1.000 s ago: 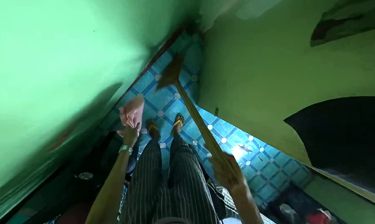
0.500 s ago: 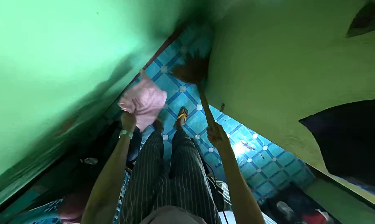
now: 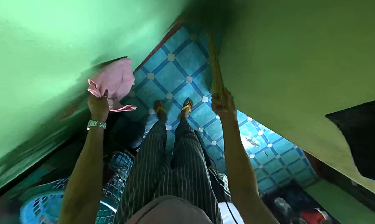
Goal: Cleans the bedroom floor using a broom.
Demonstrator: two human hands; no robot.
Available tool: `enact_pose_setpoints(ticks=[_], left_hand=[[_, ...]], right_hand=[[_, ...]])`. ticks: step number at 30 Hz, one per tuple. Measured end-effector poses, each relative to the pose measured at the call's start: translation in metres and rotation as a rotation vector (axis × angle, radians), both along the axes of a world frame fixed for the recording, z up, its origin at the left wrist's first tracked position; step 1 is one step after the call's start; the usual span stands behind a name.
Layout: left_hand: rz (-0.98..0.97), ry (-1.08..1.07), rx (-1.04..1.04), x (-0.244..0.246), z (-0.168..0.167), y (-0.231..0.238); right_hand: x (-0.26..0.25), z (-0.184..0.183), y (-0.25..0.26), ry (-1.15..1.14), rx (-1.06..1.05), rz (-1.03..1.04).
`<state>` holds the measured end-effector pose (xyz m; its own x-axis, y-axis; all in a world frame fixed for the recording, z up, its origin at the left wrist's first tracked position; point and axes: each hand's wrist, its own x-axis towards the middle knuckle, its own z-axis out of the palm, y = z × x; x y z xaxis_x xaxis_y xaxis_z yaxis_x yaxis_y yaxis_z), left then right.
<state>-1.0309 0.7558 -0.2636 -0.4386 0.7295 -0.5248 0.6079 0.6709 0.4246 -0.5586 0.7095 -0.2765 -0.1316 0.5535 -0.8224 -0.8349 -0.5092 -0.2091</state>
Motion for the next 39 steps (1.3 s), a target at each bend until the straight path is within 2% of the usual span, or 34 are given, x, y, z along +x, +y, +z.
enact_pose_setpoints(ticks=[3, 5, 7, 10, 13, 17, 20, 22, 23, 25, 28, 31, 34, 36, 39], left_hand=[[0.021, 0.075, -0.035, -0.021, -0.001, -0.008], [0.019, 0.104, -0.041, -0.034, 0.003, -0.020], [0.053, 0.114, -0.064, -0.042, 0.004, -0.020], [0.056, 0.110, -0.037, -0.056, 0.001, -0.025], [0.046, 0.096, -0.036, -0.070, -0.005, -0.035], [0.045, 0.107, -0.080, -0.076, -0.010, -0.044], [0.079, 0.106, -0.118, -0.076, -0.017, -0.049], [0.096, 0.081, -0.135, -0.071, -0.017, -0.060], [0.098, 0.079, -0.144, -0.069, -0.018, -0.065], [0.096, 0.083, -0.177, -0.063, -0.017, -0.072], [0.090, 0.106, -0.192, -0.057, -0.016, -0.084], [0.088, 0.142, -0.197, -0.055, -0.009, -0.108], [0.096, 0.154, -0.157, -0.056, -0.006, -0.124], [0.112, 0.139, -0.130, -0.051, -0.008, -0.133], [0.117, 0.111, -0.083, -0.031, -0.004, -0.140]], right_hand=[[-0.010, -0.053, 0.017, 0.009, -0.119, -0.014], [-0.017, -0.062, -0.019, -0.102, -0.219, 0.105], [-0.021, -0.048, -0.070, -0.225, -0.348, 0.192], [-0.028, 0.004, -0.119, -0.289, -0.511, 0.211], [-0.040, 0.071, -0.151, -0.338, -0.507, 0.304], [-0.093, 0.168, -0.188, -0.439, -0.546, 0.527], [-0.132, 0.204, -0.201, -0.335, -0.554, 0.656], [-0.152, 0.197, -0.198, -0.213, -0.459, 0.768], [-0.162, 0.182, -0.192, -0.150, -0.415, 0.829], [-0.183, 0.136, -0.169, -0.063, -0.372, 0.931], [-0.204, 0.056, -0.133, -0.023, -0.372, 0.955], [-0.177, 0.000, -0.130, -0.138, -0.409, 0.981], [-0.102, -0.015, -0.181, -0.236, -0.448, 0.924], [-0.049, 0.000, -0.216, -0.299, -0.491, 0.934], [0.002, 0.031, -0.252, -0.348, -0.655, 0.802]])
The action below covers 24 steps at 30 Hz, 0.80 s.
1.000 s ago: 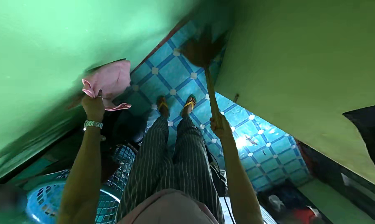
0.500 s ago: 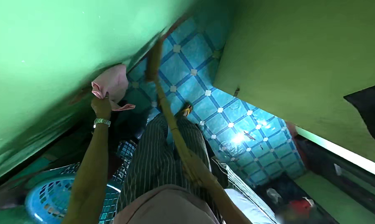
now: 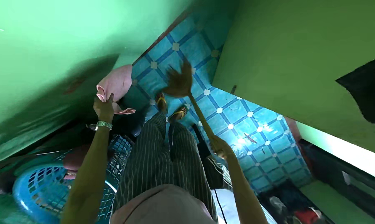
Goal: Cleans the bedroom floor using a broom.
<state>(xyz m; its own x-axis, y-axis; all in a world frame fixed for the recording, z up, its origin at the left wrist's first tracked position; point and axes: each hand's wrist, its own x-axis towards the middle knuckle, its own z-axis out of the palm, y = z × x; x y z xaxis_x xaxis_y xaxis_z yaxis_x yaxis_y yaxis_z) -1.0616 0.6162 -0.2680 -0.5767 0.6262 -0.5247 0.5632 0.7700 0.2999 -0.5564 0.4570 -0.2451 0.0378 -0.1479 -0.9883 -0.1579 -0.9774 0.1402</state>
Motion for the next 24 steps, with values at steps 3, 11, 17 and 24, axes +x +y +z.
enact_pose_setpoints(ticks=[3, 11, 17, 24], left_hand=[[-0.041, -0.045, 0.049, 0.023, 0.017, 0.003], [-0.207, -0.063, 0.332, 0.082, 0.155, 0.037], [-0.328, -0.329, 0.241, 0.159, 0.065, 0.041], [-0.416, -0.278, -0.042, 0.132, 0.008, 0.065]], right_hand=[[0.028, 0.032, -0.035, -0.092, -0.025, -0.068], [0.028, 0.177, -0.094, -0.093, 0.100, -0.118], [0.002, 0.188, -0.096, -0.047, 0.197, -0.072], [-0.041, 0.186, -0.068, -0.098, 0.300, -0.047]])
